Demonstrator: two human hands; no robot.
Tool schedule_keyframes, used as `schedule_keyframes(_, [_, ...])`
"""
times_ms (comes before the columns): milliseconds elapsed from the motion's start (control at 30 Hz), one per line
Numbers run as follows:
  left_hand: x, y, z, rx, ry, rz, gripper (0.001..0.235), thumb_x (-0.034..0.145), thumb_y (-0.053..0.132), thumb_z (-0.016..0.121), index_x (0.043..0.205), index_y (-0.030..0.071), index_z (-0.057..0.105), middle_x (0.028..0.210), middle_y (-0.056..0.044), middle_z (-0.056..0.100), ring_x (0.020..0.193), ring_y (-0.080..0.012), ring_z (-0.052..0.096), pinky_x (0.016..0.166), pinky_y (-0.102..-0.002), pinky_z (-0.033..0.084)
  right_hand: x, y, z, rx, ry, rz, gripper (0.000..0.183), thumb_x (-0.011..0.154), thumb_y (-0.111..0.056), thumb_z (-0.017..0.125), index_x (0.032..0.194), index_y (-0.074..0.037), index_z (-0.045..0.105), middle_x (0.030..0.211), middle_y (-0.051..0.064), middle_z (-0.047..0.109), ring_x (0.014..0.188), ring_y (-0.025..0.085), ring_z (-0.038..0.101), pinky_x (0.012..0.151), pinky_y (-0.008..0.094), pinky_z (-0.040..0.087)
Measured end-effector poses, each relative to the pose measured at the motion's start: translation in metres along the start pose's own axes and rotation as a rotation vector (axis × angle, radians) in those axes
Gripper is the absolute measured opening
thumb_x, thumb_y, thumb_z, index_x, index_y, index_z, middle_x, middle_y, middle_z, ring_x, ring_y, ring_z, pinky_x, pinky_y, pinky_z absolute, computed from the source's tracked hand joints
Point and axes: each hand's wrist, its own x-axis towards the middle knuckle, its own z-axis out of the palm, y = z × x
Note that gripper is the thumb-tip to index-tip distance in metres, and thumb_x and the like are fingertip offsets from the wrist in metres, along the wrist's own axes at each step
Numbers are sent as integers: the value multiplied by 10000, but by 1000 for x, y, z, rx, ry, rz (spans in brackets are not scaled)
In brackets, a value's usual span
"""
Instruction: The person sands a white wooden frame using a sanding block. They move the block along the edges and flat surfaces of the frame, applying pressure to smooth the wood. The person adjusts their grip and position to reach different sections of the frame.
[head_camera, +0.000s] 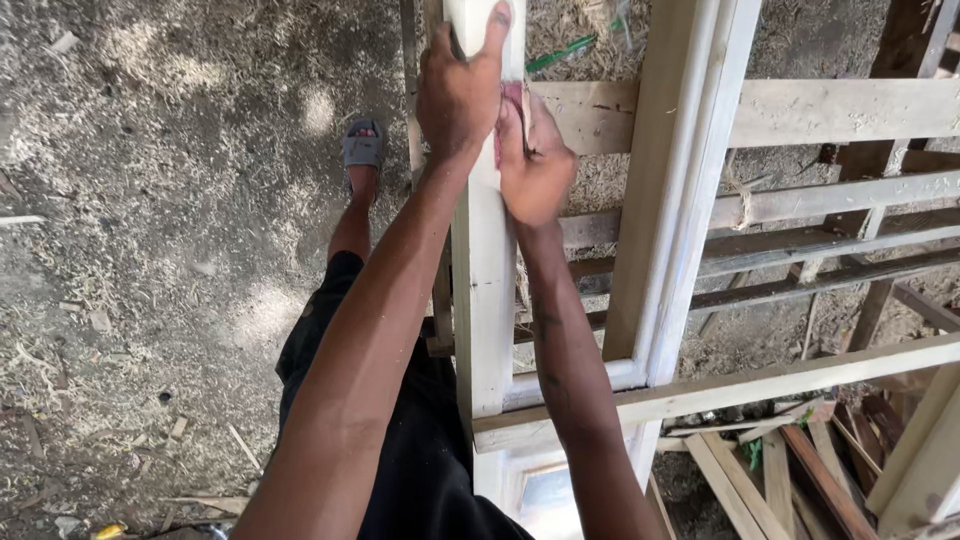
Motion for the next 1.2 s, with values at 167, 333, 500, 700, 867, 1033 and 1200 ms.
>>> schedule_keyframes(167, [4,0,-3,20,0,-1,790,812,763,548,1299,151,652,1147,-157,738,1103,-360,709,942,-490,526,-61,-5,-11,108,7,202,200,1065,-173,665,1204,-44,731,712,-28,666,600,19,577,513,222,462])
schedule_keyframes(333, [2,4,-5,-19,-13,25,771,824,764,527,1291,165,664,1168,-142,742,1103,-355,708,936,-490,521,-68,2,-11,163,59,280,249,1049,-181,670,1236,-27,725,684,-65,628,588,-3,534,509,198,416])
schedule_keyframes(500, [1,8,-9,-39,-13,25,773,828,772,529,1270,154,678,1154,-143,743,1089,-332,721,931,-474,534,-24,13,-2,257,62,221,265,1060,-159,680,1253,19,719,744,-62,639,660,-2,509,566,200,410])
schedule_keyframes(700, [4,-1,-4,28,-45,11,830,852,785,492,1353,135,615,1180,-176,703,1120,-355,704,935,-483,532,-38,13,-9,23,20,170,244,1045,-214,698,1170,-11,745,646,-39,611,588,12,509,534,206,424])
schedule_keyframes(867, [-12,-27,-12,-72,-214,186,930,911,702,543,1542,55,325,1407,-240,536,1251,-366,620,1007,-506,500,-28,14,-7,56,14,113,273,1093,-254,649,1228,-37,744,742,-17,675,658,24,581,561,235,490])
schedule_keyframes(1033, [-97,-86,-54,-128,-441,269,885,999,561,505,1648,43,201,1531,-261,446,1400,-352,557,1143,-459,495,-40,9,-18,-41,-25,124,319,1062,-288,630,1248,-52,738,730,7,711,612,58,644,518,252,521])
schedule_keyframes(1200, [-123,-96,-43,-107,-277,422,766,1117,455,475,1656,-7,187,1687,-298,282,1566,-436,327,1261,-498,340,-17,8,-5,21,41,1,303,1106,-286,635,1276,-51,721,860,51,759,721,93,697,612,261,575])
